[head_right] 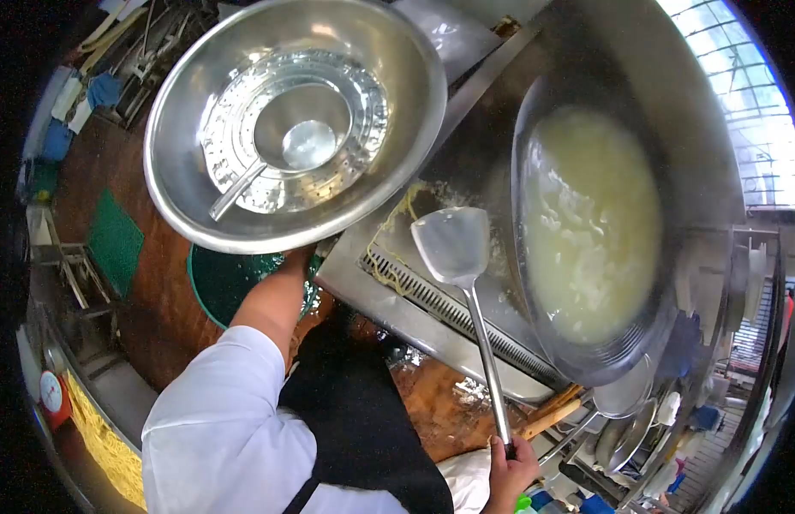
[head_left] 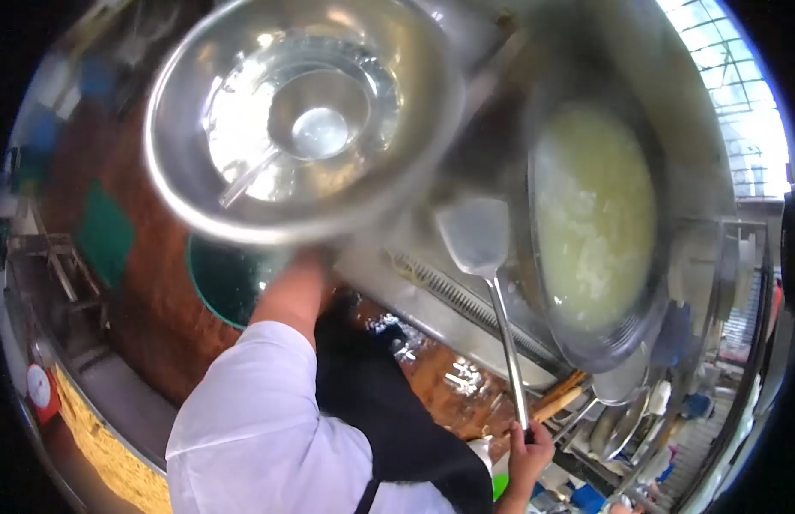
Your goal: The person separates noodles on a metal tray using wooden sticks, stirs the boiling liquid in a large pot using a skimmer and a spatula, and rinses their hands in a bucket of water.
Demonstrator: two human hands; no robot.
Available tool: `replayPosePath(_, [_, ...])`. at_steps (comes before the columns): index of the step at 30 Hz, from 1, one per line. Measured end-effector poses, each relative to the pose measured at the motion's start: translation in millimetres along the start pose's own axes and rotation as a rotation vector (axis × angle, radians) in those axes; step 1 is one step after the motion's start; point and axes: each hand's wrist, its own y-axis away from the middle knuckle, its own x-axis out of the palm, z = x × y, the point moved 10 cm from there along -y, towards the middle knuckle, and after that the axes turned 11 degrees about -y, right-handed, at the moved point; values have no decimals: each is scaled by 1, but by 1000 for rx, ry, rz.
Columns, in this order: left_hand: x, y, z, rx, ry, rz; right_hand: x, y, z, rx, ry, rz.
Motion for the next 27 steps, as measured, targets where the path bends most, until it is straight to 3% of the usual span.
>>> replayPosePath(2, [-3, 5, 6, 6, -27, 5, -8, -5, 27, -68, 89, 29])
replayPosePath(7, [-20, 25, 20, 77, -148, 19, -36, -32, 16, -240, 313, 20])
replayPosePath(9, [-27, 42, 25, 99, -190, 23, -47, -49, 21, -413, 409, 66])
replayPosePath(12, [-31, 81, 27, 128, -207, -4, -65, -68, 40, -422, 507, 65])
replayPosePath(16, [32, 130, 77, 48, 150, -152, -59, -85, 52, -429, 501, 135])
replayPosePath(18, [125, 129, 126, -137, 231, 48, -47, -88, 54, -510, 480, 114])
replayPosePath(20, [86, 192, 91, -39, 34, 172, -29, -85, 63, -577, 453, 124])
replayPosePath(24, [144, 188, 119, -59, 204, 196, 12, -83, 59, -521, 343, 188])
replayPosePath(27, [121, 187, 108, -23, 206, 192, 40, -76, 51, -449, 292, 230])
